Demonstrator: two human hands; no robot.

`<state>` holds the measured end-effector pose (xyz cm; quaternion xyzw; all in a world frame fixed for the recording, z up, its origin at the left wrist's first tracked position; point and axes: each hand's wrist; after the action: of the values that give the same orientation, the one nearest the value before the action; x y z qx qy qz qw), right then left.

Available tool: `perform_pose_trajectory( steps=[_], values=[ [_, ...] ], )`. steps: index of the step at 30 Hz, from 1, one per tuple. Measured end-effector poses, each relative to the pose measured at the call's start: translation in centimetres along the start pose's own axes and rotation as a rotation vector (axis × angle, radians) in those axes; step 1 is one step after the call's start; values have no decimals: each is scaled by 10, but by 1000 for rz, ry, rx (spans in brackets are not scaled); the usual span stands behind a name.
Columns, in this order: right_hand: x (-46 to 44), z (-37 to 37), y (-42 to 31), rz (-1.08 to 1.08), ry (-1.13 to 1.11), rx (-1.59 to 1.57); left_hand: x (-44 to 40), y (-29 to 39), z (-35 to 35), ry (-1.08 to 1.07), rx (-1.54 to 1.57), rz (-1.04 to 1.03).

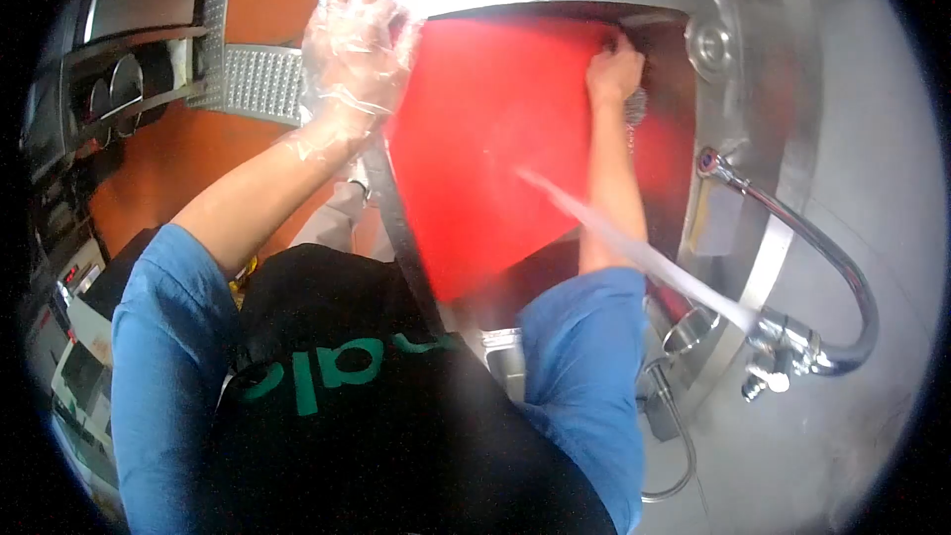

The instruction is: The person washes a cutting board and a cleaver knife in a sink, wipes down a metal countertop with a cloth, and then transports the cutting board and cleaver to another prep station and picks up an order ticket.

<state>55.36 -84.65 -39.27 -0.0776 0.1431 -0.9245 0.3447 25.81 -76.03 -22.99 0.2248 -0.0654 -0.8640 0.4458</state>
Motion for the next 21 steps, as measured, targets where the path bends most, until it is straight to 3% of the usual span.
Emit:
perform_pose_trajectory(
  steps=[1,3,5,6,8,10,12,13,15,17,19,21],
  values=[
    [26,27,-24,-45,-36,-102,1,-1,-2,25,1,-10],
    [75,36,-36,238,29,-510,1,-2,-6,63,7,-24],
    [135,67,-80,283,-55,-511,1,-1,-5,51,-11,-31],
    [154,83,-98,428,-23,-481,0,0,-4,41,-23,-24],
    [150,84,-81,461,-27,-342,-5,0,-6,30,-57,-33],
    [118,70,-29,234,-34,-362,1,0,-4,12,-74,-35],
    [107,42,39,66,101,-47,0,0,-1,7,-86,-41],
    [108,32,48,31,85,-94,0,1,0,-21,-81,-19],
    [101,26,46,-89,-18,-350,-3,-4,0,9,-53,-46],
    [99,41,-13,-53,-68,-506,1,-2,-5,41,-71,-33],
    [101,57,-77,234,24,-442,4,1,-4,40,-58,-58],
    [96,52,-86,450,63,-430,5,-5,-7,65,-70,-82]
  ],
)
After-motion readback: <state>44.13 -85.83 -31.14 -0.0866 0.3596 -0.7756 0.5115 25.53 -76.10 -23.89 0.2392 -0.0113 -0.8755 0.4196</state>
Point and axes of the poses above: each hand's wrist, its own x-axis away from the middle knuckle, its own z-axis out of the back of the hand, y = z × x, and after that the axes turned 4 degrees about -z, right-handed
